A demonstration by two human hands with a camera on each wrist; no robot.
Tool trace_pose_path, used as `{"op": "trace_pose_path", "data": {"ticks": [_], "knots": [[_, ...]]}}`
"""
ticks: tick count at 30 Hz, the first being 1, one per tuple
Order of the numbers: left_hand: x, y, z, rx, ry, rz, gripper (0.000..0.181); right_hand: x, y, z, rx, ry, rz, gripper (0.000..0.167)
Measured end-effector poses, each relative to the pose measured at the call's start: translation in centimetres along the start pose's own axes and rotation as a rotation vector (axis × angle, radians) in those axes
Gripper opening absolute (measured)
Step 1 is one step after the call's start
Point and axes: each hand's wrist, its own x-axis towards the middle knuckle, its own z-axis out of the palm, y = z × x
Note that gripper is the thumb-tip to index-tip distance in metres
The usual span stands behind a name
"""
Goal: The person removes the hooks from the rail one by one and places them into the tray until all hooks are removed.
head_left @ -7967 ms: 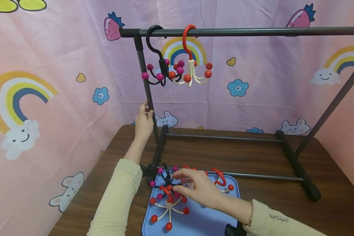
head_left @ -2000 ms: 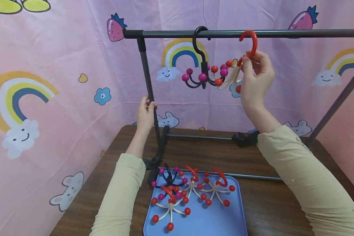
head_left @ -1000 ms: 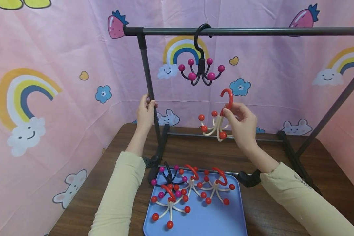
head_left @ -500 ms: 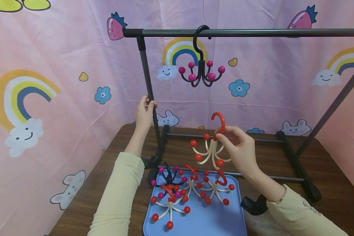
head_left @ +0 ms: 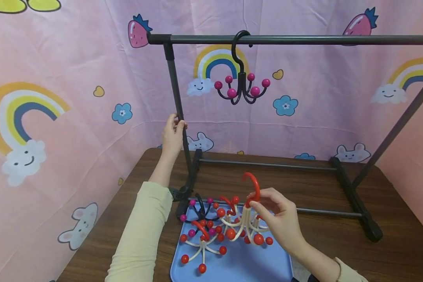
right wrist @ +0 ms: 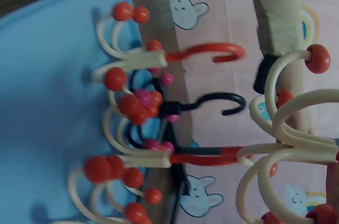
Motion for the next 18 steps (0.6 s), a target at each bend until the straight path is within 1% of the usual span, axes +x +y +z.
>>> {"op": "trace_pose_path", "data": {"ticks": [4, 6, 9, 12, 14, 18], "knots": [[0.0, 0.0, 0.1, -0.004, -0.001, -0.005, 0.031, -1.5, 0.5, 0.5, -0.010, -0.004, -0.015, 0.023], [0.0, 0.0, 0.0, -0.002, -0.002, -0.004, 0.030, -2.3, 0.8, 0.7, -0.016, -0.002, -0.036, 0.025], [0.0, 0.1, 0.0, 0.002, -0.002, -0.005, 0.031, -3.2, 1.2, 1.0, -0.019, -0.016, -0.039, 0.024], [-0.1, 0.1, 0.0, 0.001, -0.002, -0.004, 0.032, -3.9, 1.8, 1.3, -0.001, -0.032, -0.013, 0.021], [-0.1, 0.1, 0.0, 0.002, -0.002, -0.003, 0.032, -4.4, 2.1, 1.5, 0.001, -0.045, 0.021, 0.018], [-0.2, 0.2, 0.0, 0.003, -0.001, -0.001, 0.032, -5.5, 2.9, 2.2, -0.017, -0.050, 0.076, 0.016]]}}
